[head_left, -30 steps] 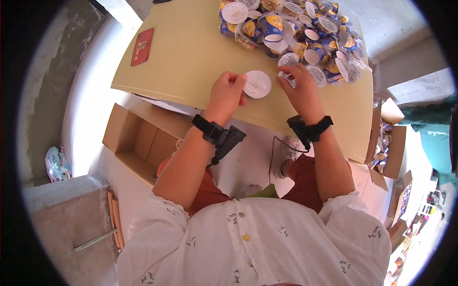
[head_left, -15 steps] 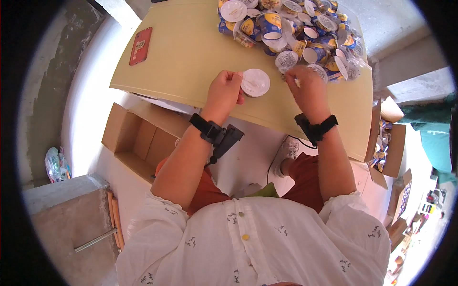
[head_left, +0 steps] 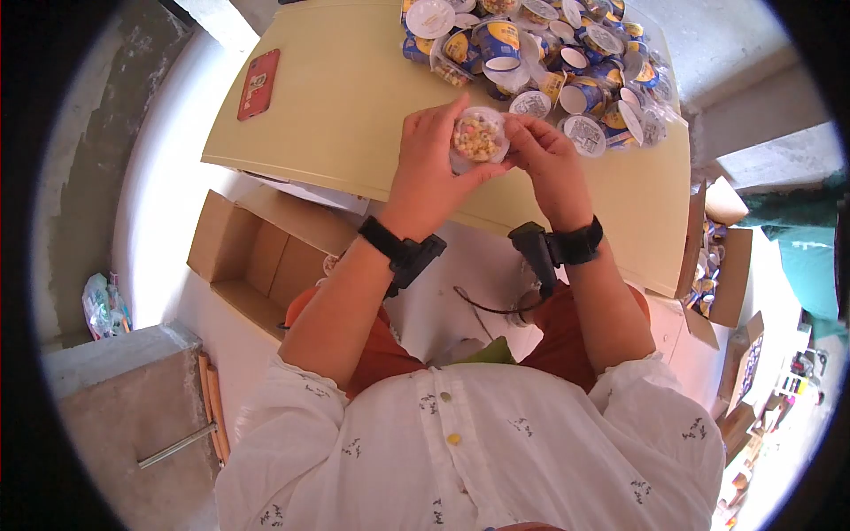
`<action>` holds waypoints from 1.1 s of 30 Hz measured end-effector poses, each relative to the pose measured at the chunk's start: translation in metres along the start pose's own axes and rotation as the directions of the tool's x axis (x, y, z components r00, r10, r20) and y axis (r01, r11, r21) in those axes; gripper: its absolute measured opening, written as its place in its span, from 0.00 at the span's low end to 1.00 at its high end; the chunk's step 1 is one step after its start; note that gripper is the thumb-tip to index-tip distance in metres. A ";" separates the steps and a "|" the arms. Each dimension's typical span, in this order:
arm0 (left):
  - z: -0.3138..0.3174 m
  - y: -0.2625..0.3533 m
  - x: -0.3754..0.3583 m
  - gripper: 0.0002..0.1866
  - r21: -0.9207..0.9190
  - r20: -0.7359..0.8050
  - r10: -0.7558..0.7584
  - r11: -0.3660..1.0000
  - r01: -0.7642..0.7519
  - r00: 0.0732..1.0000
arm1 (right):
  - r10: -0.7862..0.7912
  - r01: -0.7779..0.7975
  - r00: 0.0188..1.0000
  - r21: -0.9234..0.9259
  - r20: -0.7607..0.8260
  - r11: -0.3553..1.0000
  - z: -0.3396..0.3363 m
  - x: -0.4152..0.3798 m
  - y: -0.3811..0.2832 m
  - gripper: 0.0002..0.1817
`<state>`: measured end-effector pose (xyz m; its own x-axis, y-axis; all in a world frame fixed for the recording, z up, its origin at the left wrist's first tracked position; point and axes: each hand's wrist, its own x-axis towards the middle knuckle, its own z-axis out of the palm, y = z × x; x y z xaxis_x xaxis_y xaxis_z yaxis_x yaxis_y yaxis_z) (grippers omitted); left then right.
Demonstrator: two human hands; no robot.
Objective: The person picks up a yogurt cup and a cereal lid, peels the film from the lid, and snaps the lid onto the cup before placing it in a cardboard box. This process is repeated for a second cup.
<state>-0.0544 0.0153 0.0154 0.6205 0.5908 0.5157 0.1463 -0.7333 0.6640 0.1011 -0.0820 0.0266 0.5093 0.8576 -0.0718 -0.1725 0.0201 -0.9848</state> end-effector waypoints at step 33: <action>0.023 -0.024 -0.017 0.40 -0.099 0.192 -0.185 0.973 0.207 0.964 | -0.124 0.142 0.989 -0.310 0.078 0.940 -0.007 0.012 0.043 0.16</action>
<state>-0.0503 0.0156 -0.0218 0.7191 0.6404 0.2697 0.1944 -0.5580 0.8068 0.1058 -0.0741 -0.0182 0.4598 0.8858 0.0631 0.1715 -0.0188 -0.9850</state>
